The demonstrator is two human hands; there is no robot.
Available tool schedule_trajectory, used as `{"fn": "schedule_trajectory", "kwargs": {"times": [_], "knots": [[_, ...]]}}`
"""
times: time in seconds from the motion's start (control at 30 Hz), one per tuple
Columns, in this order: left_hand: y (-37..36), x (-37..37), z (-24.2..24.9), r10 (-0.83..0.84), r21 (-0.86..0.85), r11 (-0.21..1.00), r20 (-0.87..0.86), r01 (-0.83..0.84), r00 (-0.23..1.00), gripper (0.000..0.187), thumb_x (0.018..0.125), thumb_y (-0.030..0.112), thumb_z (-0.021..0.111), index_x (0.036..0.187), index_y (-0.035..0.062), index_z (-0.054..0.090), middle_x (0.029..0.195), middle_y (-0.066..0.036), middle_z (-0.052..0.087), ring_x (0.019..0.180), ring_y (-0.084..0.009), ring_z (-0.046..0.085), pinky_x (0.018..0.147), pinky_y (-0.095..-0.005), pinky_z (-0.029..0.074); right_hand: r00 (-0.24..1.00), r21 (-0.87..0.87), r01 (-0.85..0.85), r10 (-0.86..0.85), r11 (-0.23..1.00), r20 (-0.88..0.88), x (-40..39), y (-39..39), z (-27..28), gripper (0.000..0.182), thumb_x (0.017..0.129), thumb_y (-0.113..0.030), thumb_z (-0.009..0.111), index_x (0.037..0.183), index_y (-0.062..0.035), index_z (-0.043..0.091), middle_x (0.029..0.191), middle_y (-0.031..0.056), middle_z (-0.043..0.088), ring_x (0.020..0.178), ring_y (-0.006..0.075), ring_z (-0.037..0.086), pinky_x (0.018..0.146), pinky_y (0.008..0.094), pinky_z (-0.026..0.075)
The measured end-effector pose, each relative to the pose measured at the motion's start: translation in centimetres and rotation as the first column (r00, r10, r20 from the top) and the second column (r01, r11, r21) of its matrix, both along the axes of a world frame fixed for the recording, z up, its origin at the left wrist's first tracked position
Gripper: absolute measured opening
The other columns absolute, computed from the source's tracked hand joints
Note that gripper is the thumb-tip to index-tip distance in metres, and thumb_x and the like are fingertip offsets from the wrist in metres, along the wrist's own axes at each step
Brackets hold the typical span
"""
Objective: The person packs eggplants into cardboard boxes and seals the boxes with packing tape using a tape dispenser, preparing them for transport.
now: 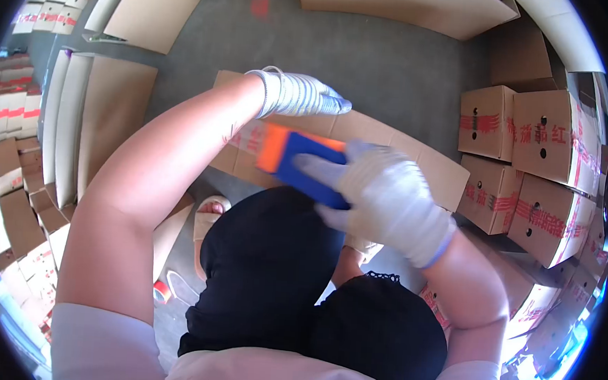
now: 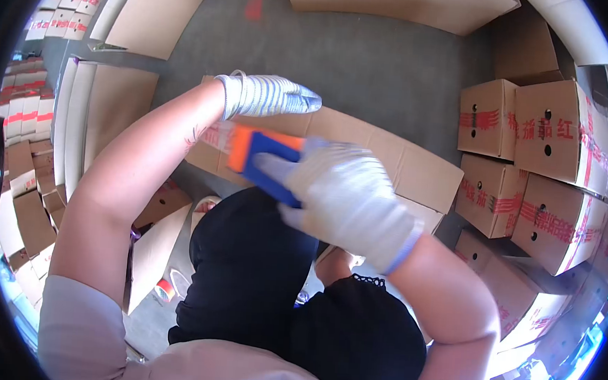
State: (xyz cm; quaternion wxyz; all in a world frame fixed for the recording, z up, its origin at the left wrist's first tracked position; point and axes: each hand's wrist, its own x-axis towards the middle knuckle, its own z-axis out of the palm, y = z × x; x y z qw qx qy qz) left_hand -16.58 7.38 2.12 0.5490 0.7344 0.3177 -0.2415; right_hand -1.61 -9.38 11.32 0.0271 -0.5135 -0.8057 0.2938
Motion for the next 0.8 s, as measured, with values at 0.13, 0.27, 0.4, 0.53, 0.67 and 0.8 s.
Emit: {"fn": "schedule_trajectory", "kwargs": {"times": [0.13, 0.27, 0.4, 0.53, 0.67, 0.8], "knots": [[-1.5, 0.6, 2.0, -0.138, 0.341, 0.927, -0.073, 0.155, 0.988, 0.067, 0.099, 0.06, 0.041, 0.138, 0.0068, 0.055, 0.139, -0.015, 0.056, 0.13, -0.0326, 0.05, 0.116, -0.0453, 0.029, 0.986, 0.029, 0.078, -0.082, 0.997, 0.142, 6.7, -4.2, 2.1, 0.046, 0.074, -0.03, 0.073, 0.119, -0.0239, 0.067, 0.088, 0.015, 0.06, 0.077, 0.0332, 0.063, 0.068, 0.0454, 0.052], [-3.7, -0.6, -0.9, -0.068, 0.61, 0.792, 0.108, -0.013, 0.992, 0.063, 0.096, 0.059, 0.049, 0.131, 0.0075, 0.058, 0.129, -0.016, 0.061, 0.124, -0.0347, 0.052, 0.116, -0.0492, 0.026, 0.978, 0.087, 0.116, -0.129, 0.989, 0.165, 13.9, -9.7, 2.5, 0.055, 0.066, -0.023, 0.079, 0.12, -0.0256, 0.067, 0.092, 0.0157, 0.06, 0.077, 0.0344, 0.063, 0.068, 0.0458, 0.052], [-6.4, -1.1, -3.1, -0.06, 0.82, 0.52, 0.316, -0.241, 0.947, 0.047, 0.088, 0.042, 0.069, 0.118, 0.007, 0.061, 0.115, -0.014, 0.063, 0.115, -0.0324, 0.055, 0.113, -0.0522, 0.029, 0.942, 0.057, 0.179, -0.188, 0.982, 0.279, 20.0, -15.3, 2.4, 0.059, 0.061, -0.019, 0.083, 0.118, -0.0244, 0.067, 0.1, 0.0171, 0.06, 0.083, 0.0362, 0.063, 0.074, 0.047, 0.053], [-7.9, -0.5, -4.1, -0.079, 0.907, 0.353, 0.272, -0.228, 0.959, 0.05, 0.086, 0.04, 0.069, 0.121, 0.0066, 0.056, 0.117, -0.013, 0.061, 0.114, -0.0335, 0.054, 0.112, -0.0526, 0.031, 0.891, -0.091, 0.254, -0.196, 0.963, 0.41, 22.9, -18.2, -0.5, 0.062, 0.065, -0.019, 0.081, 0.124, -0.0267, 0.064, 0.103, 0.0174, 0.059, 0.09, 0.0382, 0.061, 0.081, 0.0487, 0.052], [-7.7, -0.4, -5.4, -0.098, 0.917, 0.29, 0.314, -0.275, 0.944, 0.046, 0.088, 0.036, 0.066, 0.122, 0.0067, 0.055, 0.118, -0.014, 0.061, 0.115, -0.0338, 0.054, 0.112, -0.0532, 0.031, 0.858, 0.002, 0.274, -0.245, 0.962, 0.452, 23.5, -17.2, -4.5, 0.068, 0.068, -0.018, 0.078, 0.132, -0.03, 0.059, 0.104, 0.0179, 0.057, 0.093, 0.0383, 0.06, 0.082, 0.0485, 0.051], [-7.4, -0.7, -5.5, -0.131, 0.908, 0.297, 0.344, -0.294, 0.93, 0.042, 0.091, 0.034, 0.062, 0.123, 0.008, 0.055, 0.118, -0.015, 0.06, 0.115, -0.0341, 0.053, 0.111, -0.0533, 0.032, 0.846, -0.031, 0.344, -0.296, 0.938, 0.444, 22.9, -17.7, -6.1, 0.073, 0.071, -0.018, 0.076, 0.139, -0.0328, 0.053, 0.101, 0.0179, 0.055, 0.094, 0.0382, 0.06, 0.083, 0.0483, 0.051]]}}
